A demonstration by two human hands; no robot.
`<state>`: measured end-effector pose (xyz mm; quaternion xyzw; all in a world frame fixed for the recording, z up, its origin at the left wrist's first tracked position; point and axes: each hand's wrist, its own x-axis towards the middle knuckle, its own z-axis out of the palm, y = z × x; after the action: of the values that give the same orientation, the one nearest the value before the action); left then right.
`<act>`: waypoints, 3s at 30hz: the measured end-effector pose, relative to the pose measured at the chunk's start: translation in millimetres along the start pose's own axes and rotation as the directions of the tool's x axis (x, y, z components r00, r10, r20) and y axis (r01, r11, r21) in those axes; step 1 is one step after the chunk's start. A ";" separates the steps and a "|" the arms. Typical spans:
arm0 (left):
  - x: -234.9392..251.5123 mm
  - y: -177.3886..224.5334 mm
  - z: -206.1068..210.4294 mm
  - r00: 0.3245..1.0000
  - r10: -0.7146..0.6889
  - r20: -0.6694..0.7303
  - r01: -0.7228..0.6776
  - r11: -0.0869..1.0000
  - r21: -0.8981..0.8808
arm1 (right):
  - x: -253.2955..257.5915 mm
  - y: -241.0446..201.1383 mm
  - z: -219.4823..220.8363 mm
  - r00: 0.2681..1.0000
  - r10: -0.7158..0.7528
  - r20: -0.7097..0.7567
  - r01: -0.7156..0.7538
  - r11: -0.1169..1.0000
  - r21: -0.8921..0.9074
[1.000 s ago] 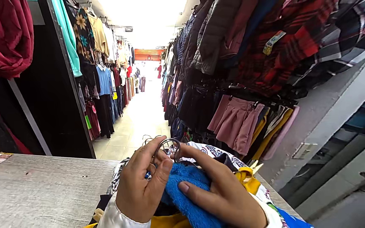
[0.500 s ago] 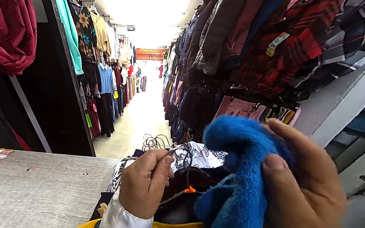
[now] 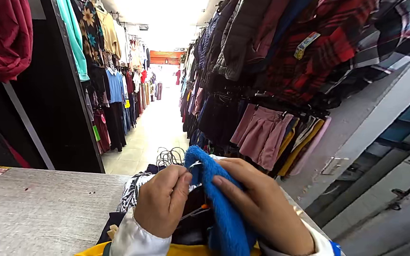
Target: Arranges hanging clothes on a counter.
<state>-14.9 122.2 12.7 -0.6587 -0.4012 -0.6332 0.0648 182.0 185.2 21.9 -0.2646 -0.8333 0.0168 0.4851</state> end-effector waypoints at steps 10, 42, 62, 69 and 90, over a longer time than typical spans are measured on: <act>1.4 -4.0 0.3 1.000 0.014 -0.005 -0.014 1.000 0.027 | 3.7 6.9 -21.4 0.986 0.005 -0.166 -0.027 0.992 -0.126; -3.3 15.4 -11.1 0.987 0.059 0.151 -0.066 0.997 0.038 | 0.9 4.3 -17.6 0.954 -0.127 0.271 -0.015 0.885 0.466; 29.3 -72.0 -27.2 0.168 -0.467 0.868 0.249 0.872 0.421 | 1.3 16.4 -33.9 0.968 0.056 0.245 -0.137 0.935 0.328; 25.7 -64.0 -26.5 0.219 -0.458 0.861 0.348 0.861 0.370 | 8.5 11.3 -41.4 0.952 0.282 -0.116 -0.229 0.912 0.341; 20.3 4.8 -26.2 0.150 -0.283 0.947 0.150 0.954 0.261 | 10.2 41.8 -26.1 0.919 0.391 0.052 -0.391 0.920 0.009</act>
<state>-35.0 112.5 37.6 -0.8403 -0.4721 -0.0483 -0.2622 217.1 219.9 32.0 -0.4204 -0.7752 0.1277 0.4539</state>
